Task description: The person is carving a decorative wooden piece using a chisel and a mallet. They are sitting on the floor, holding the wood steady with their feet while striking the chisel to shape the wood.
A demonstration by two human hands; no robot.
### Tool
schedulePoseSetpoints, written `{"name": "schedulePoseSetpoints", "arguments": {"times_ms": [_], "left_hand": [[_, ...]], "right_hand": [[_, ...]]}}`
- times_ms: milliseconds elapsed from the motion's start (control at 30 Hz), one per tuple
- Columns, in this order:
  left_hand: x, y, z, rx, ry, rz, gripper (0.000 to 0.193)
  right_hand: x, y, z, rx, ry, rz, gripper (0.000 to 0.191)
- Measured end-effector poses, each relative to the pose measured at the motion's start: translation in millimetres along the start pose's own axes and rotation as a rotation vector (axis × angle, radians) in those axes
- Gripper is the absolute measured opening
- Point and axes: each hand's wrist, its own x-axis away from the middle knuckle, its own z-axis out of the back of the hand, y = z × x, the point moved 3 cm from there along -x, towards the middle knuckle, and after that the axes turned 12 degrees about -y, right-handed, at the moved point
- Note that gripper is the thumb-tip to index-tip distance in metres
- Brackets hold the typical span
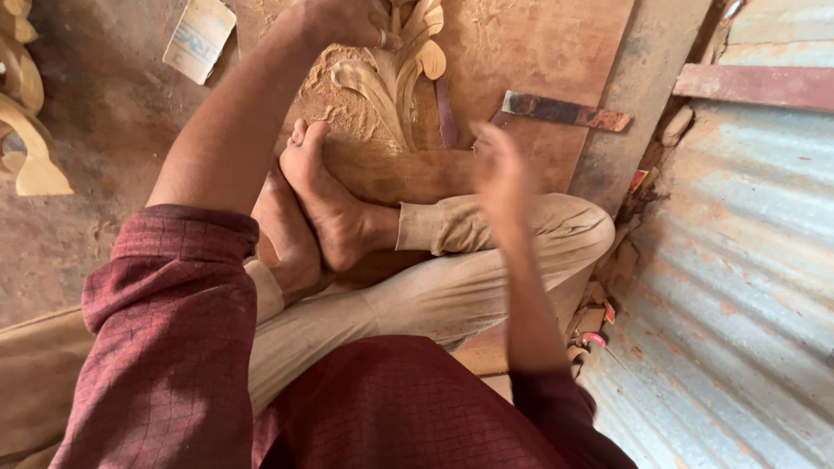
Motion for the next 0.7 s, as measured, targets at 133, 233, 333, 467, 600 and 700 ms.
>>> {"name": "schedulePoseSetpoints", "arguments": {"times_ms": [133,233,333,467,600,700], "left_hand": [[1.3,-1.1,-3.0,0.138,-0.174,0.075,0.049],[3.2,2.7,-0.5,0.128,-0.041,-0.072,0.047],[4.6,4.5,-0.1,0.16,-0.023,-0.101,0.043],[4.7,1.1,-0.9,0.167,-0.17,0.02,0.046],[3.8,6.5,11.6,-0.144,0.065,-0.206,0.057],[1.9,2.2,12.9,-0.264,0.089,0.043,0.078]], "right_hand": [[-26.9,-7.8,-82.5,0.272,0.022,0.029,0.033],[-21.2,-8.9,-108.0,0.307,0.0,-0.003,0.041],[-29.3,-10.2,-112.0,0.421,-0.062,-0.05,0.048],[-50.4,-16.2,-110.2,0.389,0.013,-0.04,0.048],[-49.7,-27.0,-110.7,0.331,0.186,0.155,0.038],[-49.2,-24.1,-114.6,0.371,0.051,0.022,0.047]]}}
